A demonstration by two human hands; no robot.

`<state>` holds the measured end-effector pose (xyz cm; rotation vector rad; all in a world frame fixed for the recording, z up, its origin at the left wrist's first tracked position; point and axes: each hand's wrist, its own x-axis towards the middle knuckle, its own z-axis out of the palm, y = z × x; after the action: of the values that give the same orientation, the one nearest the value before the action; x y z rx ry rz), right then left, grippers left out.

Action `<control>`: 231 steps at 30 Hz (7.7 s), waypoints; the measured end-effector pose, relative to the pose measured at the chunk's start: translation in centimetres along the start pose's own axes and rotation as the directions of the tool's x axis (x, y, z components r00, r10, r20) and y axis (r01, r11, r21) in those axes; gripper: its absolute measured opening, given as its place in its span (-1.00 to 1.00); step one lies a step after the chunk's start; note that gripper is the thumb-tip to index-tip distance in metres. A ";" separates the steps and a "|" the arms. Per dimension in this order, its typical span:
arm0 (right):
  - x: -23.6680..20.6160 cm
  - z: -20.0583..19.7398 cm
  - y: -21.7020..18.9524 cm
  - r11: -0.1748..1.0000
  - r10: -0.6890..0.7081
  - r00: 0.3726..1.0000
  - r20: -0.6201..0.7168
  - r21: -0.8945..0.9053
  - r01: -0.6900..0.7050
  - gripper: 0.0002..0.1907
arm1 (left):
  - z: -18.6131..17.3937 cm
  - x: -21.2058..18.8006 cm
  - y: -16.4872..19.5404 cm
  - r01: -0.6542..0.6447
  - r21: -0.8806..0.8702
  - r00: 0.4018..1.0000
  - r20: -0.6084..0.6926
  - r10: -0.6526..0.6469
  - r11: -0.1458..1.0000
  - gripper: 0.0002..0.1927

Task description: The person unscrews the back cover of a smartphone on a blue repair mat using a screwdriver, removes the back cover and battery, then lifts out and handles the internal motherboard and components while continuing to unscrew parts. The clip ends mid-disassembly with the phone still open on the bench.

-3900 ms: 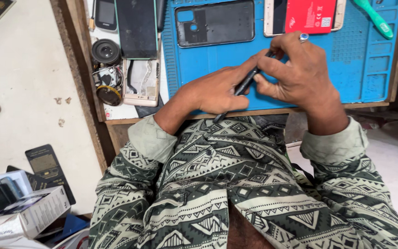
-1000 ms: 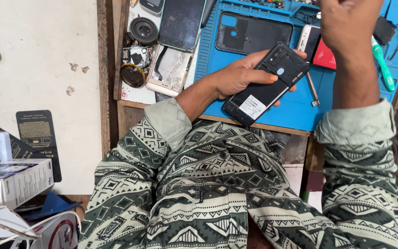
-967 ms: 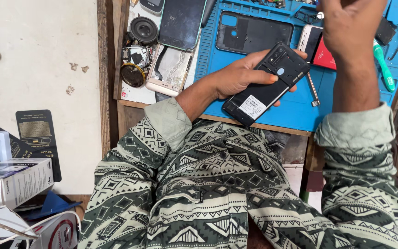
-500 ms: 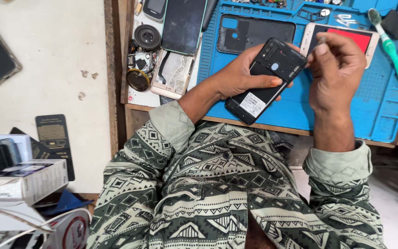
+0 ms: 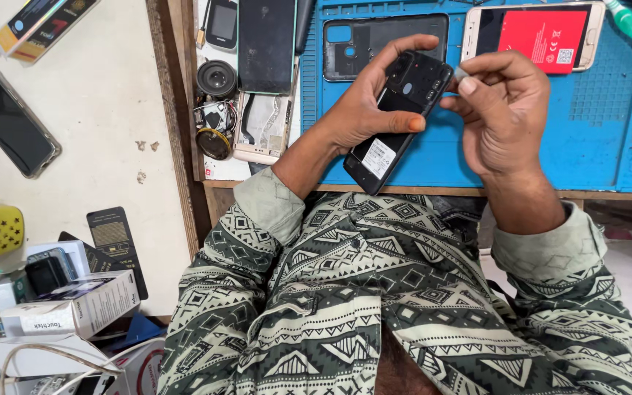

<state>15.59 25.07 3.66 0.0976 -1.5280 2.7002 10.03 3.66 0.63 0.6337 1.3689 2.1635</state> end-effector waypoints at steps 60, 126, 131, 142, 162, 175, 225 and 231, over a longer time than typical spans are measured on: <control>1.0 -2.9 0.6 0.998 0.042 0.986 0.159 0.043 -0.050 -0.97 | 0.3 -0.4 -0.8 -0.167 0.285 0.986 0.049 0.160 0.944 -0.35; -0.3 -1.2 3.0 0.976 -0.082 0.997 0.005 -0.202 0.081 -0.92 | 0.0 -0.9 -2.2 -0.278 0.273 0.944 -0.100 0.315 0.921 -0.41; -0.3 -1.2 3.1 0.982 -0.105 0.993 0.047 -0.155 0.111 -0.90 | 0.0 -1.0 -2.1 -0.273 0.280 0.944 -0.108 0.313 0.920 -0.41; 0.1 -0.8 2.0 0.983 -0.034 0.993 0.111 -0.176 0.053 -0.90 | -0.8 -0.7 -2.4 -0.298 0.291 0.947 -0.029 0.320 0.909 -0.35; 0.5 -3.4 2.1 0.944 -0.102 0.991 0.081 -0.305 0.122 -0.84 | 0.2 0.8 -4.2 -0.326 0.285 0.923 -0.110 0.369 0.901 -0.39; 0.9 -4.5 2.6 0.964 -0.025 0.994 0.111 -0.259 0.053 -0.88 | -0.4 0.7 -4.2 -0.328 0.360 0.927 -0.056 0.371 0.873 -0.33; 1.3 -2.1 0.0 -0.180 -0.082 0.747 0.660 -0.747 0.640 -0.73 | -0.9 -0.4 -4.9 -0.203 0.468 0.977 0.034 0.212 0.860 -0.11; 1.8 -2.8 -0.2 -0.097 -0.109 0.743 0.661 -0.750 0.654 -0.73 | -1.1 -0.1 -5.6 -0.240 0.477 0.968 0.051 0.246 0.845 -0.18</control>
<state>13.67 27.55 2.55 0.9217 -2.5253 0.5948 10.30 4.89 -4.91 1.0299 1.9507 2.0107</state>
